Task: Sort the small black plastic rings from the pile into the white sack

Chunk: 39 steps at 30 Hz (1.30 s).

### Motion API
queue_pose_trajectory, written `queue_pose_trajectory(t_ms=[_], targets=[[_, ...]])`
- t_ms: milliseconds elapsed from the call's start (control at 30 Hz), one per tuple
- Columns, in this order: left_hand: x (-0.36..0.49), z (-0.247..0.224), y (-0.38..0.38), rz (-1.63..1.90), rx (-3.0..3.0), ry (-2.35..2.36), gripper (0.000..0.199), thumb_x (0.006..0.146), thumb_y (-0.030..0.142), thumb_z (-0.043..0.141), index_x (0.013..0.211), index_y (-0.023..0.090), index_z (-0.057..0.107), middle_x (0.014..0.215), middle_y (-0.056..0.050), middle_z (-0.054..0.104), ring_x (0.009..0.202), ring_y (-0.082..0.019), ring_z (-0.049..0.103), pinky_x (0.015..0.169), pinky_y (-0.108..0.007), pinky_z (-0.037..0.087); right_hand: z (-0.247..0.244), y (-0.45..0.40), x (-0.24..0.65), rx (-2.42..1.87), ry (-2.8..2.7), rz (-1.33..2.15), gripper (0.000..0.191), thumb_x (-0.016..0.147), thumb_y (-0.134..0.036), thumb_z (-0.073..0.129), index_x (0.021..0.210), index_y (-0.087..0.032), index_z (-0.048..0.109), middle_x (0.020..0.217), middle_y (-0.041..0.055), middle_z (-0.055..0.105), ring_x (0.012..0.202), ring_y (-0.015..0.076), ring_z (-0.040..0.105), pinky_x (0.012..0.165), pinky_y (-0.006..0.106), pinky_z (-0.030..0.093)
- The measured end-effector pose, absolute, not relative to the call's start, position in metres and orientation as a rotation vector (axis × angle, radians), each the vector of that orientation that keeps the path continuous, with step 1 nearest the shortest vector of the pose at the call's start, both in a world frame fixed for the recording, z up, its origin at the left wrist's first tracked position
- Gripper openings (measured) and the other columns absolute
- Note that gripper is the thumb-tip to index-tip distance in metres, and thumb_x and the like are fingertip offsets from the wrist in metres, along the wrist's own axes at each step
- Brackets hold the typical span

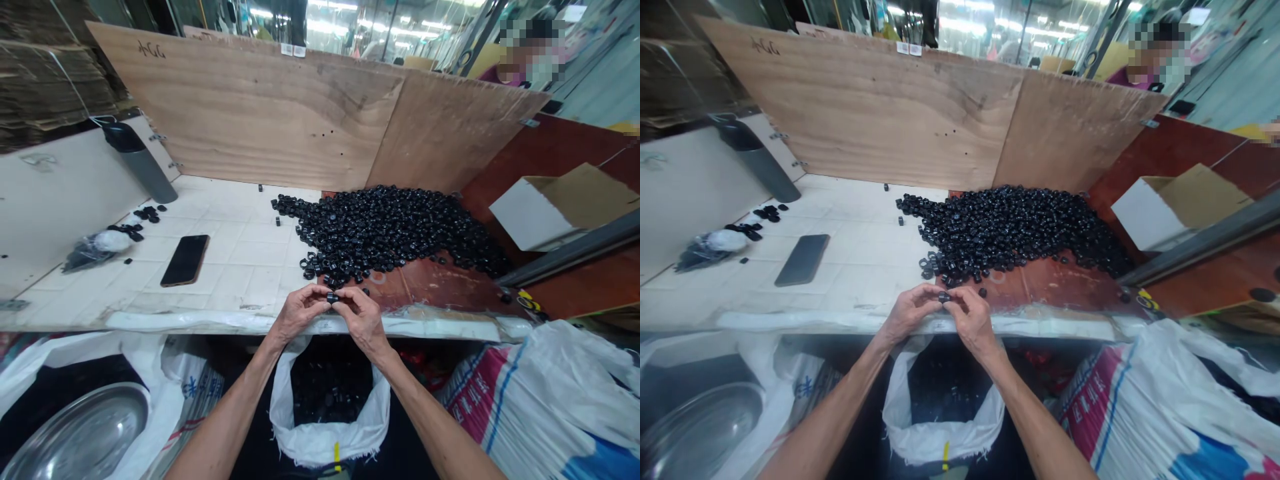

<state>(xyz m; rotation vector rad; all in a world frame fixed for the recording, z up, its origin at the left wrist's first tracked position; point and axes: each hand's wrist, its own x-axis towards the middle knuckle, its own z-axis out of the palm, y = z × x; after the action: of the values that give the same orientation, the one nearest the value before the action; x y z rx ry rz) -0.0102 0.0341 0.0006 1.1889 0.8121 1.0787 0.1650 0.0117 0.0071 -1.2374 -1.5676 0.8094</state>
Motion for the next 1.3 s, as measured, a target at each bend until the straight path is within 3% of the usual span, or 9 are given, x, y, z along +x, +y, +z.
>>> queue_pose_trajectory(t_ms=[200,433,533,633,800,967,1067,1200,1300], targets=[[-0.011,0.001,0.034,1.099,1.251,0.817,0.028,0.078,0.027,0.075,0.101,0.014,0.069,0.098,-0.008,0.071,0.092,-0.019,0.067,0.087,-0.030,0.054,0.009,0.008,0.161,-1.304,-1.656,0.645,0.014,0.092,-0.028,0.059,0.103,-0.021,0.063,0.090,0.0035,0.067,0.080,0.0179,0.064,0.077,0.029,0.052],[-0.011,0.005,0.032,1.077,1.275,0.813,0.027,0.079,0.027,0.073,0.102,0.013,0.069,0.098,-0.008,0.071,0.089,-0.019,0.067,0.085,-0.031,0.054,0.011,0.007,0.164,-1.195,-1.824,0.531,0.017,0.095,-0.023,0.052,0.110,-0.020,0.061,0.097,0.0068,0.067,0.090,0.0197,0.065,0.083,0.031,0.050],[-0.012,0.004,0.032,1.069,1.321,0.806,0.026,0.079,0.027,0.073,0.101,0.013,0.069,0.098,-0.008,0.071,0.091,-0.020,0.066,0.085,-0.031,0.054,0.009,0.009,0.168,-1.234,-1.882,0.470,0.015,0.096,-0.024,0.052,0.094,-0.019,0.065,0.083,0.0050,0.067,0.077,0.0179,0.064,0.075,0.029,0.049],[-0.012,0.005,0.033,1.058,1.362,0.826,0.025,0.080,0.027,0.072,0.101,0.013,0.069,0.099,-0.009,0.072,0.091,-0.020,0.066,0.085,-0.030,0.054,0.007,0.009,0.169,-1.317,-1.916,0.431,0.030,0.098,-0.027,0.049,0.073,-0.019,0.063,0.066,0.0016,0.061,0.061,0.0151,0.059,0.066,0.027,0.046],[-0.011,0.006,0.033,1.076,1.355,0.778,0.026,0.081,0.029,0.071,0.101,0.012,0.069,0.098,-0.009,0.072,0.091,-0.020,0.067,0.086,-0.032,0.054,0.009,0.005,0.166,-1.241,-1.832,0.520,0.023,0.096,-0.026,0.051,0.114,-0.018,0.062,0.092,0.0071,0.067,0.083,0.0190,0.064,0.078,0.030,0.051],[-0.011,0.008,0.032,1.071,1.351,0.813,0.027,0.079,0.030,0.072,0.100,0.013,0.069,0.097,-0.009,0.072,0.089,-0.021,0.067,0.084,-0.033,0.055,0.012,0.005,0.166,-1.275,-1.864,0.504,0.024,0.098,-0.026,0.046,0.095,-0.020,0.069,0.084,0.0060,0.069,0.078,0.0192,0.065,0.077,0.032,0.051],[-0.011,0.009,0.032,1.066,1.335,0.812,0.027,0.079,0.031,0.072,0.099,0.013,0.069,0.097,-0.009,0.072,0.090,-0.021,0.067,0.085,-0.034,0.055,0.013,0.004,0.166,-1.290,-1.837,0.515,0.024,0.097,-0.028,0.049,0.111,-0.019,0.066,0.093,0.0080,0.069,0.082,0.0201,0.065,0.077,0.032,0.052],[-0.010,0.008,0.032,1.083,1.311,0.810,0.029,0.079,0.033,0.073,0.099,0.013,0.068,0.096,-0.009,0.072,0.089,-0.021,0.067,0.084,-0.032,0.055,0.012,0.000,0.166,-1.317,-1.869,0.517,0.020,0.095,-0.029,0.052,0.094,-0.019,0.069,0.076,0.0045,0.063,0.069,0.0177,0.059,0.069,0.030,0.049],[-0.010,0.007,0.031,1.078,1.303,0.819,0.029,0.079,0.032,0.073,0.100,0.013,0.068,0.095,-0.009,0.072,0.088,-0.020,0.067,0.082,-0.031,0.055,0.011,-0.002,0.164,-1.319,-1.829,0.541,0.019,0.092,-0.031,0.058,0.102,-0.018,0.067,0.078,0.0040,0.062,0.067,0.0166,0.057,0.066,0.029,0.048]])
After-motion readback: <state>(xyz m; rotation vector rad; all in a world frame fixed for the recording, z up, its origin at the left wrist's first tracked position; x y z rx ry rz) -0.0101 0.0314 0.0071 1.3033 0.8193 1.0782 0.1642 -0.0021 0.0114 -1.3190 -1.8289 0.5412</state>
